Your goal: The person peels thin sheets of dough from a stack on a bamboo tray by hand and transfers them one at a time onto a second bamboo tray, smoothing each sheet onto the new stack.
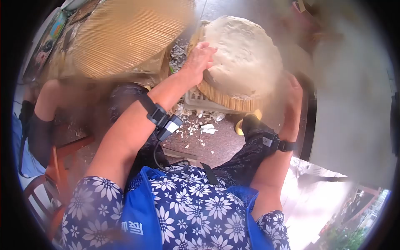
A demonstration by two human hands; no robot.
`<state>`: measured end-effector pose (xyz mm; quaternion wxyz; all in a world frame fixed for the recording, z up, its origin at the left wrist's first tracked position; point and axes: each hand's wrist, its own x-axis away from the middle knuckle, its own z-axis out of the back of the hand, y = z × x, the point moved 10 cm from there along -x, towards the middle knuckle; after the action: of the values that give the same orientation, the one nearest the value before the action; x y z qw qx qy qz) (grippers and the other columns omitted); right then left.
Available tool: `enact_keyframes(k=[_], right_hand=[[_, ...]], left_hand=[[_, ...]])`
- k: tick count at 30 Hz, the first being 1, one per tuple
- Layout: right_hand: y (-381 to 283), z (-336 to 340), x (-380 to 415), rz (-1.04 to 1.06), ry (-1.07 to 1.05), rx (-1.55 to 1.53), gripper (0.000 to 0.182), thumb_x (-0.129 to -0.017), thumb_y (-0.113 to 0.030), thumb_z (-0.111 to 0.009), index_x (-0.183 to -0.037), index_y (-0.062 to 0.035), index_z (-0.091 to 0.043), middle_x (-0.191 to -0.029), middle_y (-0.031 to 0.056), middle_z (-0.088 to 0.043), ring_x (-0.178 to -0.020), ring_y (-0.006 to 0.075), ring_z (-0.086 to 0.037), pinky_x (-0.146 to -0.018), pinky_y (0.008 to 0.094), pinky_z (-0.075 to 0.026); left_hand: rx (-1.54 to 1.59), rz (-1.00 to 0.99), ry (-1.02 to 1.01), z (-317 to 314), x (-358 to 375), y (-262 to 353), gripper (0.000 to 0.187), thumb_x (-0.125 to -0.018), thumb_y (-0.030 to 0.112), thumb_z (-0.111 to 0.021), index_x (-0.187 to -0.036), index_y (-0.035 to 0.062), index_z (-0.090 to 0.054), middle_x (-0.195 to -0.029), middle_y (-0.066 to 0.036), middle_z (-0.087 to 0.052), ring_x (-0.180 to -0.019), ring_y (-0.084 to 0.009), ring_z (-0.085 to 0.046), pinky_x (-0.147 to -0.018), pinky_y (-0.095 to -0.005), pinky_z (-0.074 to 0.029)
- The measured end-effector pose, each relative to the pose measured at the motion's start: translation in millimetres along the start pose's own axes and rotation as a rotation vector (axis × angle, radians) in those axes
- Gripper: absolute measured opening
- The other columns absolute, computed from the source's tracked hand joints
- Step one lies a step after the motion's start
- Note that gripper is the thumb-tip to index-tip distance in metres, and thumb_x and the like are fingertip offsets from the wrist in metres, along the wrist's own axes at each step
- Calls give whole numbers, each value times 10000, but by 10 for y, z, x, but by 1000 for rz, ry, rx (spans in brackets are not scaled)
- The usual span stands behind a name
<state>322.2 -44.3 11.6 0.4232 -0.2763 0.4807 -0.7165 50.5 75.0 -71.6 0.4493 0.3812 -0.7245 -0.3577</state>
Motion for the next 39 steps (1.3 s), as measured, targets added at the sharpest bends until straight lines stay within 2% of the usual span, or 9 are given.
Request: enact_keyframes(k=[1,3,7,10,16,20,30,33,39], right_hand=[[67,104,5,-88,75,-179,297,-899,-180,-561,-1128,5,-600,-916,49,-646,-779,136,-618,-696,245,-481],[-32,241,8,115,152,-155,268,-921,-176,-551,-1126,-9,-589,-911,75,-644,-785,159,-625,-696,271,-514],[-405,250,205,610,291,254,269,-929,-173,-534,-1125,9,-565,-881,89,-638,-784,194,-632,-682,320,-541],[-460,209,282,758,370,427,268,-927,-176,-535,-1117,10,-567,-874,88,-637,-777,193,-631,-678,318,-541],[9,277,33,167,239,-369,250,-919,-166,-541,-1101,4,-571,-868,81,-635,-759,182,-629,-655,311,-537],[334,263,-134,114,138,-338,230,-916,-156,-538,-1091,-13,-577,-858,73,-629,-751,173,-623,-642,306,-529],[807,87,-134,-370,220,-402,224,-903,-174,-547,-1096,-68,-584,-880,45,-601,-752,166,-593,-628,312,-503],[646,71,-2,-246,260,-367,237,-901,-176,-543,-1112,-70,-574,-887,37,-589,-728,156,-572,-607,306,-495],[1072,153,-109,-378,264,-326,259,-887,-163,-499,-1118,-75,-576,-887,23,-582,-679,129,-530,-538,291,-465]], left_hand=[[9,-20,-14,39,-37,-2,524,-865,230,-586,-1297,15,-383,-1080,-66,-516,-941,-187,-490,-834,-328,-424],[4,-16,-12,101,-81,-22,496,-868,234,-585,-1284,39,-396,-1085,-53,-512,-933,-183,-501,-832,-328,-427],[-17,-25,-6,181,-92,-31,479,-860,260,-598,-1267,73,-427,-1082,-45,-513,-944,-182,-498,-829,-328,-422],[-24,-23,8,216,-70,-14,472,-858,269,-599,-1259,76,-440,-1084,-45,-510,-958,-187,-493,-827,-329,-417],[-26,-6,7,272,-115,-50,483,-854,285,-603,-1260,80,-443,-1106,-47,-495,-969,-195,-475,-821,-330,-400],[-37,11,36,335,-142,-84,491,-848,295,-613,-1260,86,-445,-1114,-51,-494,-973,-209,-459,-818,-342,-395],[8,29,13,342,-142,-56,529,-828,311,-638,-1271,100,-440,-1193,-69,-479,-1049,-250,-435,-846,-368,-384],[4,41,46,400,-162,-80,549,-819,319,-641,-1278,102,-432,-1226,-78,-459,-1085,-271,-410,-871,-385,-366],[-21,19,28,465,-249,-191,604,-800,329,-646,-1307,113,-398,-1306,-101,-405,-1152,-307,-380,-912,-412,-333]])
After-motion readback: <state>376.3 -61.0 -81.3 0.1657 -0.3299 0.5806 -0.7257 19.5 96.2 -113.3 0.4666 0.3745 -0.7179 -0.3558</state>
